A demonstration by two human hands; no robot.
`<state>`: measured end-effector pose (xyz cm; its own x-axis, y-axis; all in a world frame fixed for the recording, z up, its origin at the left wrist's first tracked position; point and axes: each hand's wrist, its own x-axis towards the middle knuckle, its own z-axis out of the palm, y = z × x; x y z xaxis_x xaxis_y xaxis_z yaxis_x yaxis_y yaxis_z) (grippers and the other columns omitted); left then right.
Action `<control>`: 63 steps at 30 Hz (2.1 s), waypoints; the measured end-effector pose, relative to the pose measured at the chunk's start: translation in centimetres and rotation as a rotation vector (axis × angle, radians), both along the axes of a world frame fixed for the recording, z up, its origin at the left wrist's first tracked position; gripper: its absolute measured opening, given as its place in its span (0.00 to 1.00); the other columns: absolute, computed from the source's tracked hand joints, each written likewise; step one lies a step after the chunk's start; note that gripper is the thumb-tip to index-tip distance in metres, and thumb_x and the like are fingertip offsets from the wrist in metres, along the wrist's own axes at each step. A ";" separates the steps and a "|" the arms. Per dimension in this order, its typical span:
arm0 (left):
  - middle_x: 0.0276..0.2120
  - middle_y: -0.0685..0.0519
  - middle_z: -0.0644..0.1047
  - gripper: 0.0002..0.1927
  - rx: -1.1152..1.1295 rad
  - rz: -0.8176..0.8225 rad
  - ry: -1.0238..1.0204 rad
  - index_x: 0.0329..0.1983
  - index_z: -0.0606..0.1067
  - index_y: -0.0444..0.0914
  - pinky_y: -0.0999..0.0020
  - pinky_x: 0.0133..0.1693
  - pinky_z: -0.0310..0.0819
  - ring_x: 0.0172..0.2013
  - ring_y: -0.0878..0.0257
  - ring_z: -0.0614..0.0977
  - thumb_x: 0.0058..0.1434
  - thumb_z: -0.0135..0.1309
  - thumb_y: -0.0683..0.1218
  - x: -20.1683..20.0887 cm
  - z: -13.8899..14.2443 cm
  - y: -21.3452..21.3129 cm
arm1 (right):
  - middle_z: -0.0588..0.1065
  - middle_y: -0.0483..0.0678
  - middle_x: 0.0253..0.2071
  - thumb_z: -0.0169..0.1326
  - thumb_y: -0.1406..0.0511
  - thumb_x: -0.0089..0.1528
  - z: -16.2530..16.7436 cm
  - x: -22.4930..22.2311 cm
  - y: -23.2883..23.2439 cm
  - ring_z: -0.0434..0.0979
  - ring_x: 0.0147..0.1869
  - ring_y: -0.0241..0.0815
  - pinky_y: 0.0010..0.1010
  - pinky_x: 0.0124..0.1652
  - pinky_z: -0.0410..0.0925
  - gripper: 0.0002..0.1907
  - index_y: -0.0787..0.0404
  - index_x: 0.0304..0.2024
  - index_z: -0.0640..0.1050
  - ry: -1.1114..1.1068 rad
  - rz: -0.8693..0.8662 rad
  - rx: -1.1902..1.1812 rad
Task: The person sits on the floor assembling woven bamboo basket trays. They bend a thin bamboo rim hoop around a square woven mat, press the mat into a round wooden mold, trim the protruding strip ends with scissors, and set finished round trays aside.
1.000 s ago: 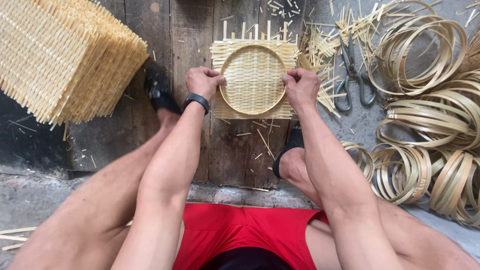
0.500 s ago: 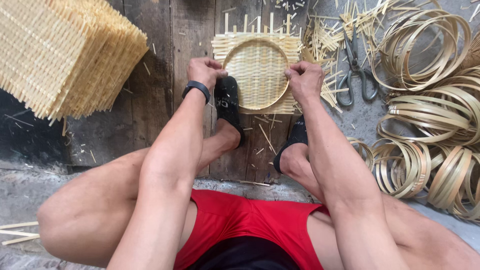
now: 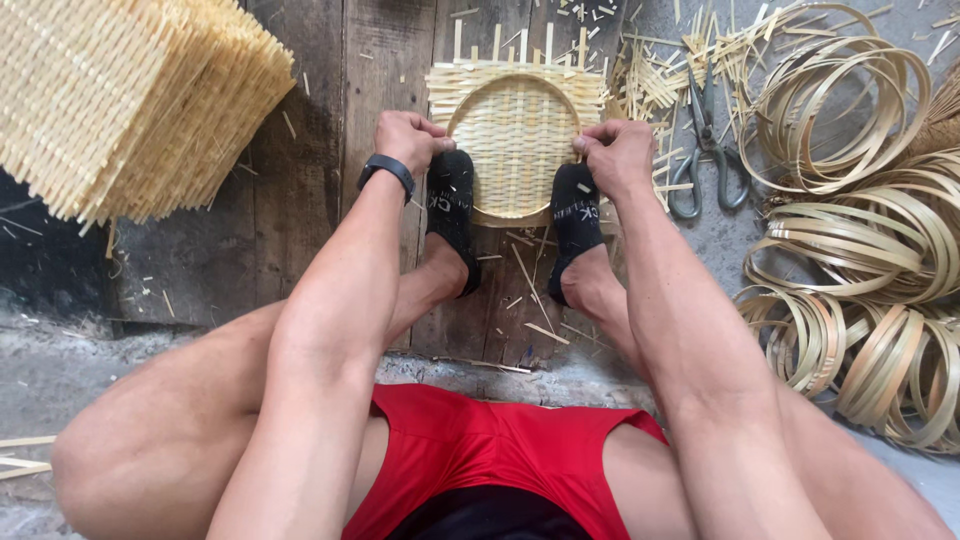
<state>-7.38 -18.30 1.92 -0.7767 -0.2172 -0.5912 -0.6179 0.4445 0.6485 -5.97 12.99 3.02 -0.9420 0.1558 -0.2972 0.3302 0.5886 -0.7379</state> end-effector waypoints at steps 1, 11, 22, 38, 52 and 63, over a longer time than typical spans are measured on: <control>0.31 0.51 0.84 0.10 -0.053 -0.062 0.012 0.29 0.85 0.38 0.67 0.39 0.80 0.31 0.64 0.84 0.44 0.74 0.42 -0.6 0.6 0.1 | 0.81 0.44 0.25 0.69 0.66 0.53 0.7 -0.5 -0.2 0.81 0.28 0.34 0.28 0.33 0.74 0.08 0.63 0.33 0.86 0.015 0.020 0.020; 0.62 0.42 0.74 0.16 -0.114 -0.668 0.808 0.52 0.83 0.41 0.45 0.64 0.55 0.62 0.38 0.68 0.70 0.54 0.53 -6.6 -1.3 6.4 | 0.46 0.68 0.75 0.58 0.41 0.57 3.3 4.0 -11.5 0.36 0.80 0.67 0.64 0.72 0.38 0.56 0.70 0.73 0.55 0.292 0.956 0.669; 0.49 0.56 0.84 0.12 0.099 -0.428 0.404 0.47 0.83 0.48 0.62 0.56 0.75 0.48 0.60 0.81 0.68 0.54 0.55 -6.6 -3.9 6.5 | 0.52 0.66 0.77 0.56 0.50 0.67 -2.6 4.8 -10.7 0.45 0.82 0.67 0.64 0.76 0.40 0.40 0.66 0.74 0.64 0.606 0.900 0.847; 0.28 0.49 0.82 0.15 0.186 -0.391 0.337 0.39 0.83 0.40 0.63 0.34 0.74 0.30 0.60 0.81 0.68 0.55 0.54 -8.1 -4.8 6.7 | 0.83 0.46 0.38 0.55 0.62 0.69 -3.6 -7.2 -4.7 0.83 0.39 0.35 0.25 0.39 0.72 0.11 0.61 0.45 0.84 0.118 0.185 -0.160; 0.40 0.49 0.84 0.33 0.156 -0.565 0.264 0.44 0.80 0.40 0.66 0.43 0.80 0.40 0.60 0.85 0.37 0.79 0.57 -7.3 3.9 7.6 | 0.80 0.52 0.43 0.53 0.58 0.69 10.8 -4.2 10.1 0.80 0.44 0.44 0.37 0.46 0.72 0.14 0.58 0.49 0.82 -0.064 0.457 0.297; 0.41 0.50 0.75 0.12 -0.587 -1.085 0.973 0.47 0.72 0.40 0.58 0.49 0.72 0.45 0.56 0.76 0.61 0.55 0.36 7.7 5.2 11.4 | 0.82 0.54 0.46 0.57 0.61 0.64 8.6 6.7 19.7 0.83 0.48 0.47 0.40 0.54 0.72 0.14 0.58 0.49 0.83 -0.283 0.200 0.346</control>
<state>0.35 -6.88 7.07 -0.7268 0.6647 0.1731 0.6868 0.7052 0.1759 0.69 32.69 11.58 -0.8532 0.1154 -0.5087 0.3453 0.8559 -0.3850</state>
